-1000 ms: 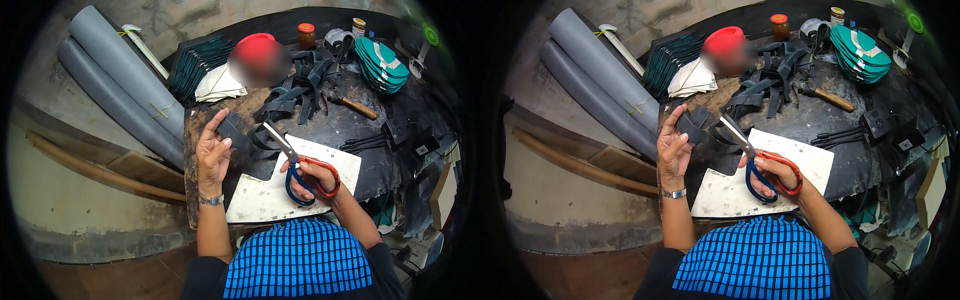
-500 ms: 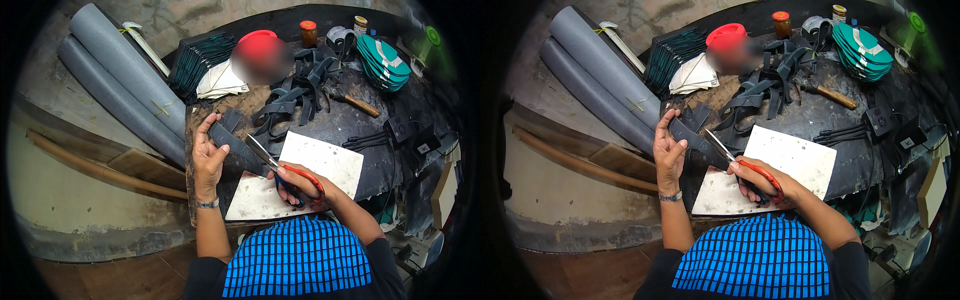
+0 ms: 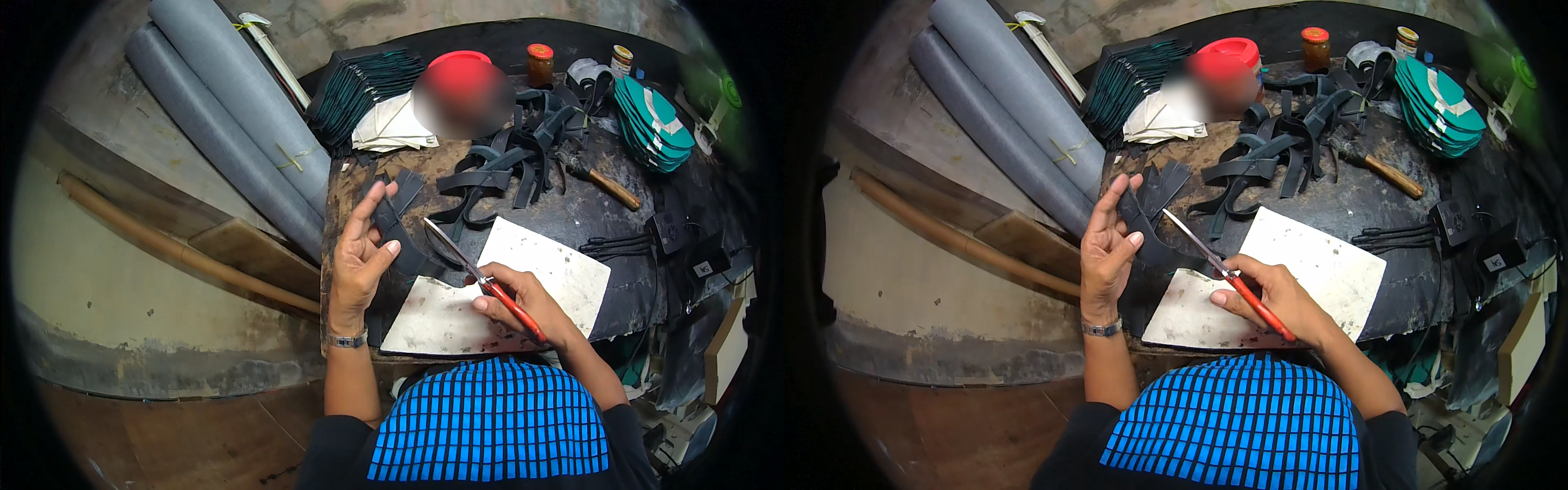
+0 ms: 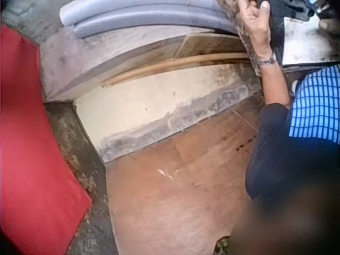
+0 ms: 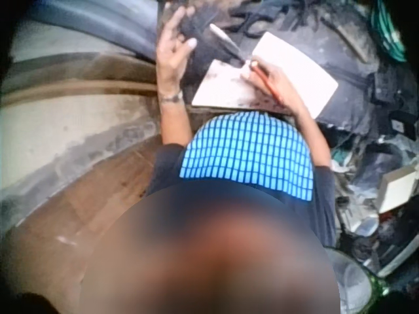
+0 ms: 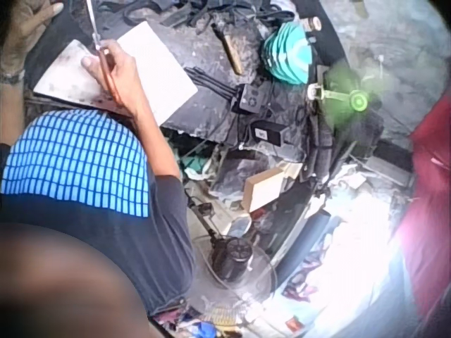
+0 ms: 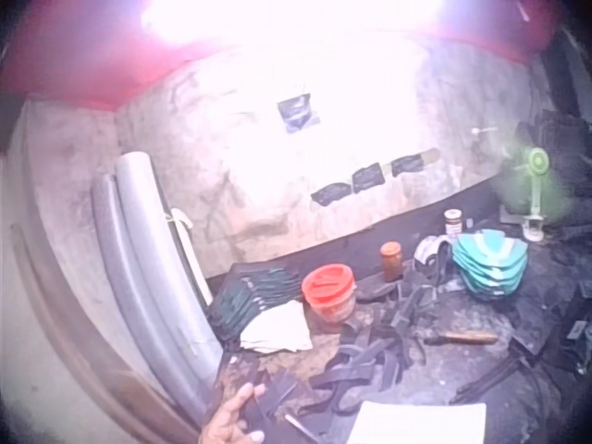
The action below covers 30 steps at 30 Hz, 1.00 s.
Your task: The person uses shears to cut a long black rubber strap into shorter pieces. They repeatedly pick up the strap, align it, and trim sections, placing the cut pieces on the workbench.
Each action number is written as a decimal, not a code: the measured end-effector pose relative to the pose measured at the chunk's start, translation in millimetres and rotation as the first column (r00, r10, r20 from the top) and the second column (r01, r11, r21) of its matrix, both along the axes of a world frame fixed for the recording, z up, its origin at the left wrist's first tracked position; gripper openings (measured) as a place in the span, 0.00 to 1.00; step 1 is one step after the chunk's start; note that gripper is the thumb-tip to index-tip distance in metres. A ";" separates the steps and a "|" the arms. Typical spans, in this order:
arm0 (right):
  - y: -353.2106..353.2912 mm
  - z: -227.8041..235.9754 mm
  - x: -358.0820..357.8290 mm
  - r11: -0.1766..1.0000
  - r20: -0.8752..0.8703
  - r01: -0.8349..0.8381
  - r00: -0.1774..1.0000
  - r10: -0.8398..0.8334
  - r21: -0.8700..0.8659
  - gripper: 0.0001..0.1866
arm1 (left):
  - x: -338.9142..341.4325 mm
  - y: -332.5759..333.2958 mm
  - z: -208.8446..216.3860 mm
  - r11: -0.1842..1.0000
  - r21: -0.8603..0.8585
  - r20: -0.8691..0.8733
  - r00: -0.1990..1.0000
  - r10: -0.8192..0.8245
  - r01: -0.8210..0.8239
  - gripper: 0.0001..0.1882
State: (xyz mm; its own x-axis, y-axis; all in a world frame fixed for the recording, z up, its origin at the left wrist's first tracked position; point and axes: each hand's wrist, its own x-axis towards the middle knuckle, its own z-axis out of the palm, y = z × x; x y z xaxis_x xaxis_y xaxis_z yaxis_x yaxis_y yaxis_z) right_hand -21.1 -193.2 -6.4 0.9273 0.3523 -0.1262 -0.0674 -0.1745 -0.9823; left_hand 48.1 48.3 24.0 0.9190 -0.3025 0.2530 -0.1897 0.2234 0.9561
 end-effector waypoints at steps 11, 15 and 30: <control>3.0 7.2 -10.2 0.777 0.648 0.382 0.761 0.043 -0.500 0.31 | -27.8 -15.0 22.3 0.967 0.201 0.067 0.987 0.144 -0.155 0.39; -0.2 7.6 -10.6 0.758 0.710 0.416 0.699 0.088 -0.503 0.30 | -33.7 -19.2 25.7 0.951 0.241 0.085 0.981 0.176 -0.191 0.38; 0.0 6.6 -12.0 0.720 0.745 0.451 0.653 0.137 -0.528 0.31 | -42.6 -17.6 23.0 0.857 0.446 0.141 0.966 0.217 -0.258 0.39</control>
